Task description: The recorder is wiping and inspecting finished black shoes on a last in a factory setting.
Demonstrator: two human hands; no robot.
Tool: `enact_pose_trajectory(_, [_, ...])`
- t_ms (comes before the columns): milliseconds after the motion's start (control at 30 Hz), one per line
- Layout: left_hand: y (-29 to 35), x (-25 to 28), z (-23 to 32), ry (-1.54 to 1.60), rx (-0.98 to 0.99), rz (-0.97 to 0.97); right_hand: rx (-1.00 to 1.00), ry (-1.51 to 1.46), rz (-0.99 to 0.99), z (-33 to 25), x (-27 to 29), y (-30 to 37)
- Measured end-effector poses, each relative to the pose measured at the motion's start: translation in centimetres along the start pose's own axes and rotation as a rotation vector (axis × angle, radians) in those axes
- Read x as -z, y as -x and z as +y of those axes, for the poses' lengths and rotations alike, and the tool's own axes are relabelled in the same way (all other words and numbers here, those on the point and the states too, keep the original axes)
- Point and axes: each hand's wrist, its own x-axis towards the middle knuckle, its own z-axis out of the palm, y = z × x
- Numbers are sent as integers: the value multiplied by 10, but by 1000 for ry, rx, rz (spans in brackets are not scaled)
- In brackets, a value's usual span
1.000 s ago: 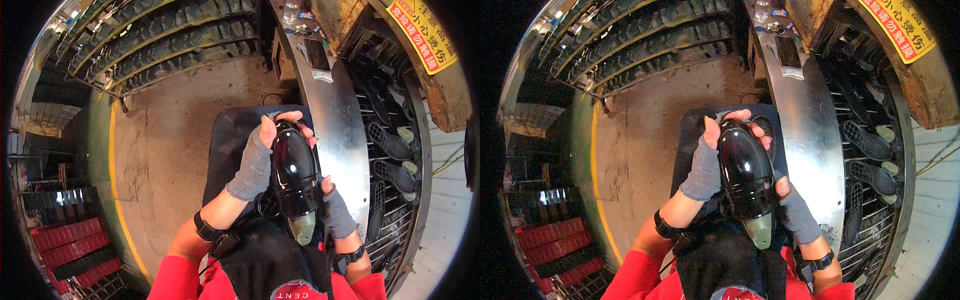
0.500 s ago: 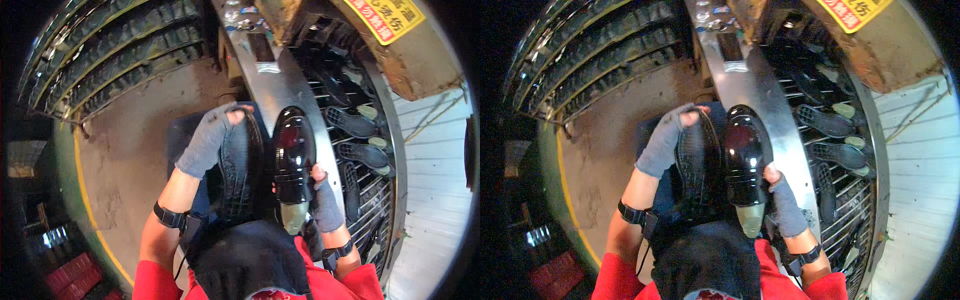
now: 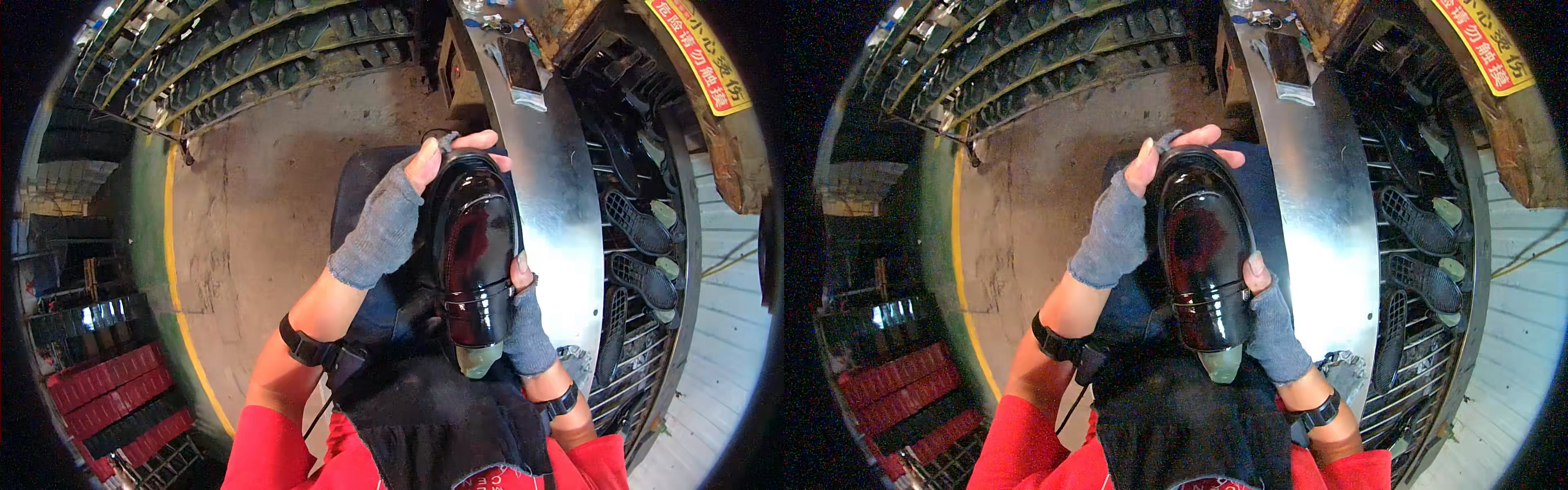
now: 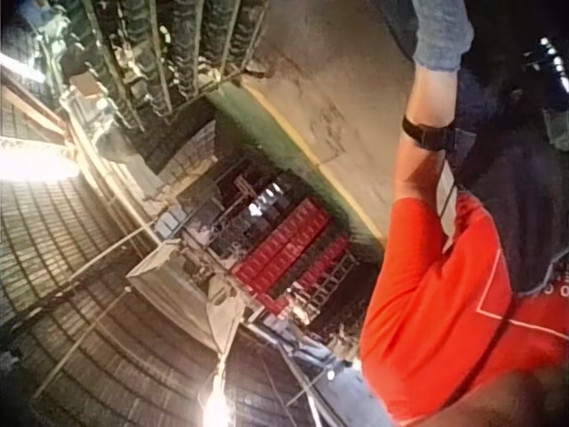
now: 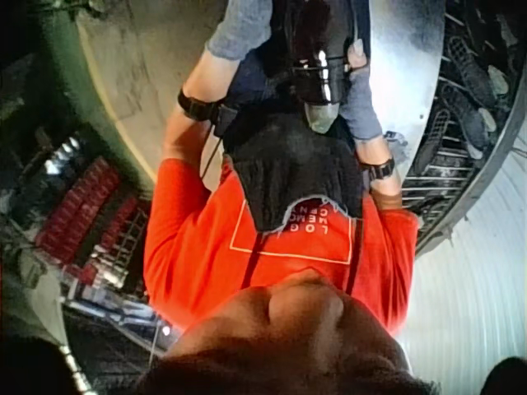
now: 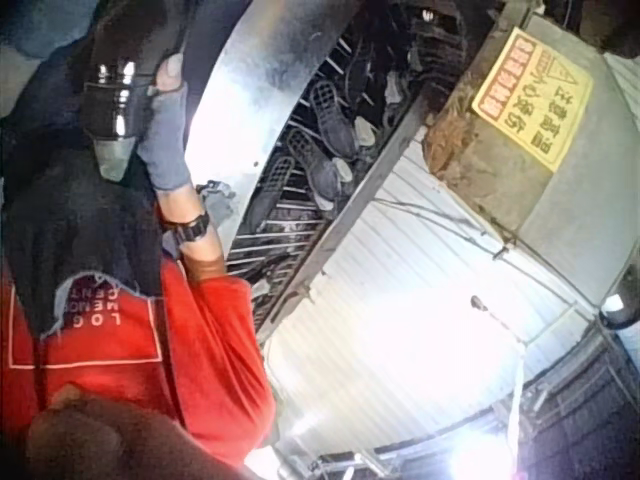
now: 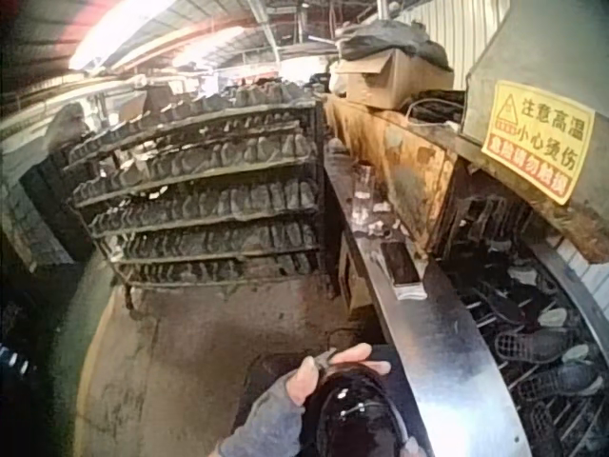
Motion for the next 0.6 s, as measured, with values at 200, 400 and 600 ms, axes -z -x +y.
enact_pose_trajectory(200, [1,-6,2,11,26,-43,21,33,29,-3,5,-5])
enact_pose_trajectory(400, [8,-9,6,-49,18,-56,-10,26,14,0,7,-4])
enact_pose_trajectory(600, [29,-24,27,-283,-5,-96,-98,65,89,2,8,4])
